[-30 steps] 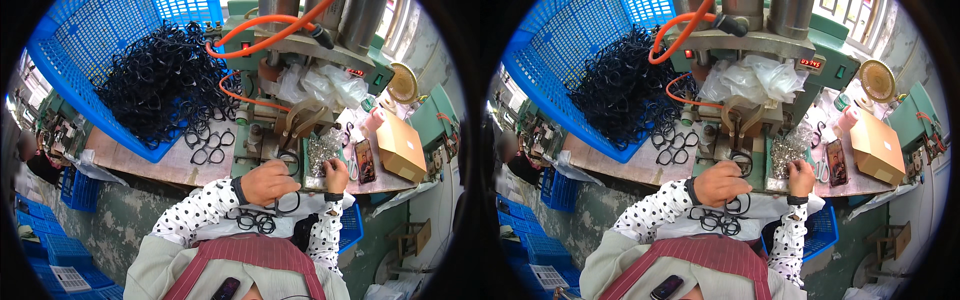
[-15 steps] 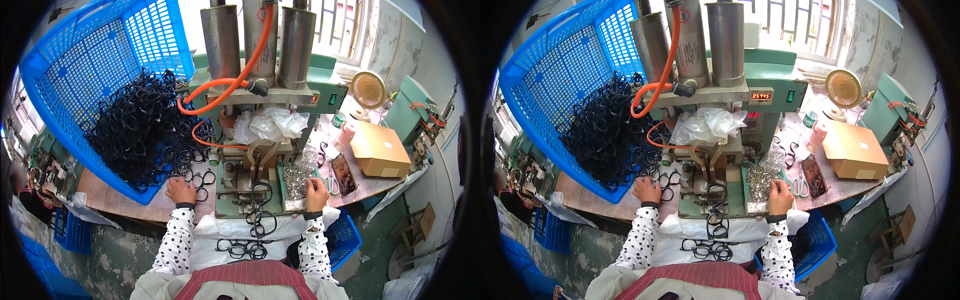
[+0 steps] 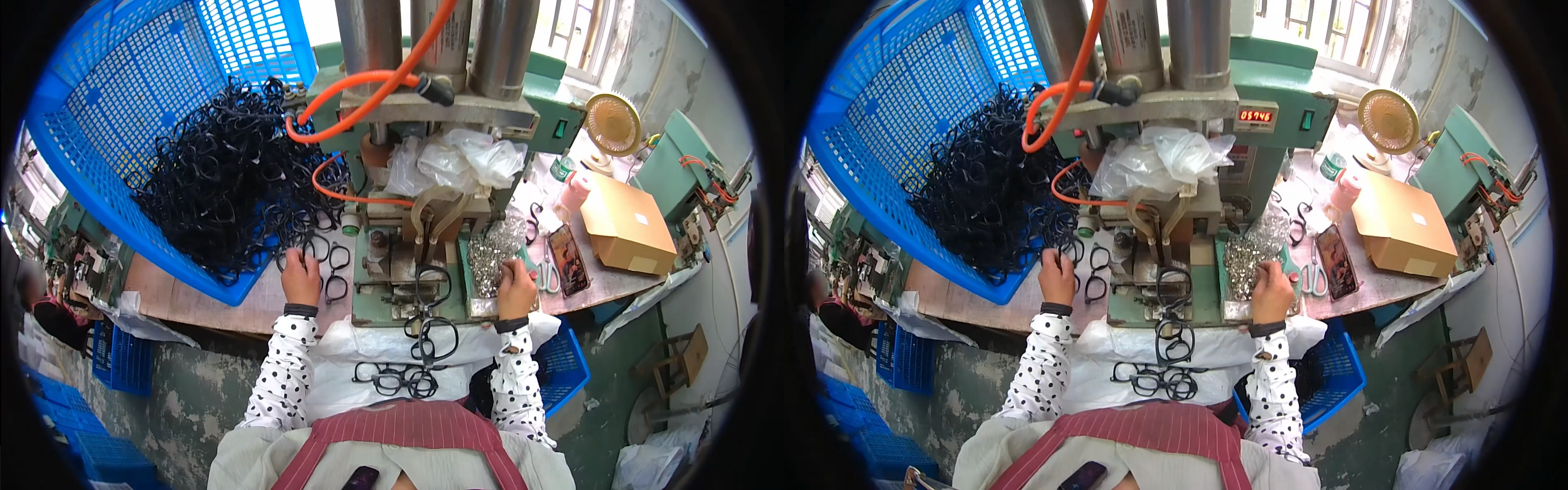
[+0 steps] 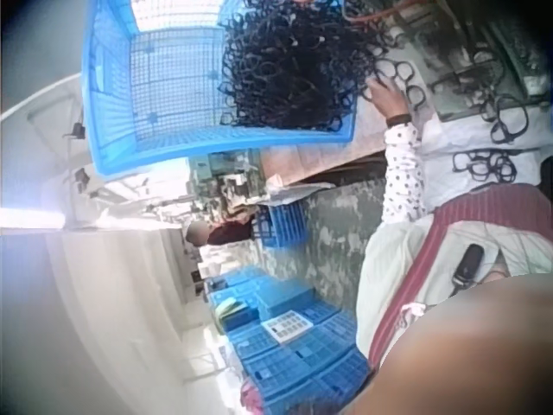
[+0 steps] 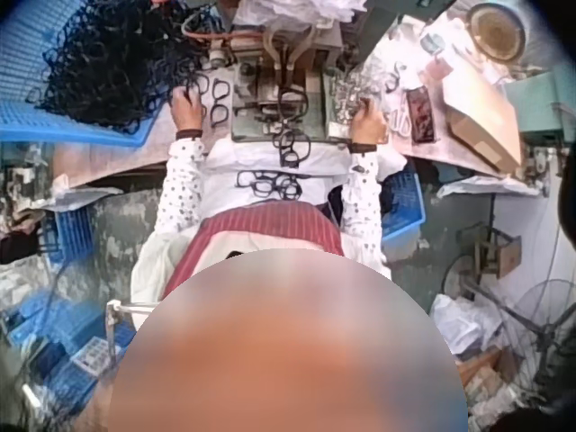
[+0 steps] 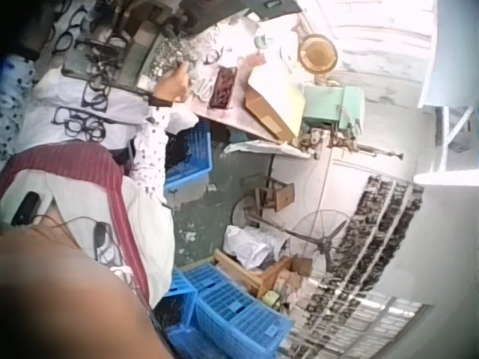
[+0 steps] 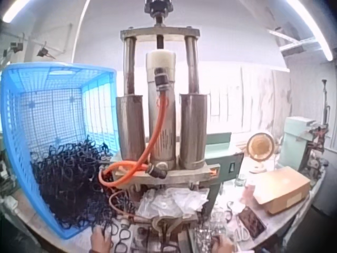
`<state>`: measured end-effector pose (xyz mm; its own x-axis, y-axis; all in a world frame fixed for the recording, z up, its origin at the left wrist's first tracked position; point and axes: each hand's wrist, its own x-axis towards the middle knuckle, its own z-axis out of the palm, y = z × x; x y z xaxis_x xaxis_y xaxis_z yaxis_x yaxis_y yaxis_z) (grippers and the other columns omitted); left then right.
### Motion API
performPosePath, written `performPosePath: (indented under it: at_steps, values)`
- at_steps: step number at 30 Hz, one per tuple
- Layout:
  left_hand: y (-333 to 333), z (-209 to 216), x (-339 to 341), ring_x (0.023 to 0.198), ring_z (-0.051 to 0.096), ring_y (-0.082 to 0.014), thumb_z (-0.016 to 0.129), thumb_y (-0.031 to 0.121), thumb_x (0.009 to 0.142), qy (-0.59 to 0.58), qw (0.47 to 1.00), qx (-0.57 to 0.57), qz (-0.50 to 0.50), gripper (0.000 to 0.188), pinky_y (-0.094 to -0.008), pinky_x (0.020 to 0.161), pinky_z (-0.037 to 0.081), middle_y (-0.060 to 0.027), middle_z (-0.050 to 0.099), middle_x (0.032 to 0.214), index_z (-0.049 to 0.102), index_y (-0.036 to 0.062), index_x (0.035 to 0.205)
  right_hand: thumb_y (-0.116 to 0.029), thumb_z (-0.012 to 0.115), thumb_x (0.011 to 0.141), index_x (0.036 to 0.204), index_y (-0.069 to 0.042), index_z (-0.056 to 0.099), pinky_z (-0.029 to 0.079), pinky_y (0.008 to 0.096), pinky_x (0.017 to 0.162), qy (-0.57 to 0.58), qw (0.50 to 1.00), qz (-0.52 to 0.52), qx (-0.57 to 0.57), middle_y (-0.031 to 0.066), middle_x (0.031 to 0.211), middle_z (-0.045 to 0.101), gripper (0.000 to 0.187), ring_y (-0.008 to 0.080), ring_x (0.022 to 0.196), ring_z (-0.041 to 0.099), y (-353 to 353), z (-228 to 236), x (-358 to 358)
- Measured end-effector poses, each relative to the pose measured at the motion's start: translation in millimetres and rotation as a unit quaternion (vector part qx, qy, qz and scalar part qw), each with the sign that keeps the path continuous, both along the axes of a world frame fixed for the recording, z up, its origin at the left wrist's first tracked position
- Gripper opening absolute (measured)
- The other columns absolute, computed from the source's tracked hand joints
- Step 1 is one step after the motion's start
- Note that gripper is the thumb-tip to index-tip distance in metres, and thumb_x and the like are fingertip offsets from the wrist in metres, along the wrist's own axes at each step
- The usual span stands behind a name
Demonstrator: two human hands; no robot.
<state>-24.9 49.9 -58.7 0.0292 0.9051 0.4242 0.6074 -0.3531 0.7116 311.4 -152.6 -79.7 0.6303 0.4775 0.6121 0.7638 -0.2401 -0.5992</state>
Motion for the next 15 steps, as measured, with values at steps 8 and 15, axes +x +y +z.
performPosePath:
  at_steps: [8, 15]
  values:
    - [-96, 85, 59, 0.089, 0.063, -0.0224, 0.068, 0.004, 0.068, 0.047, 0.864, 0.391, -0.312, 0.042, -0.0451, 0.093, 0.039, -0.0040, 0.065, 0.099, 0.064, 0.0109, 0.109, -0.001, 0.068, 0.080, 0.093, -0.002, 0.073, 0.048, 0.0248, 0.067, 0.268, 0.939, 0.201, 0.082, 0.0074, 0.084, 0.071, 0.014, 0.0133, 0.073, 0.064, 19, 83, -53]
    - [-103, 86, 82, 0.092, 0.064, -0.0220, 0.069, 0.007, 0.073, 0.008, 0.810, 0.381, -0.446, 0.043, -0.0422, 0.086, 0.048, -0.0039, 0.066, 0.102, 0.064, 0.0064, 0.115, -0.001, 0.072, 0.075, 0.103, 0.002, 0.065, 0.048, 0.0247, 0.064, 0.349, 0.892, 0.269, 0.095, 0.0113, 0.084, 0.071, 0.029, 0.0119, 0.073, 0.065, 27, 115, -102]
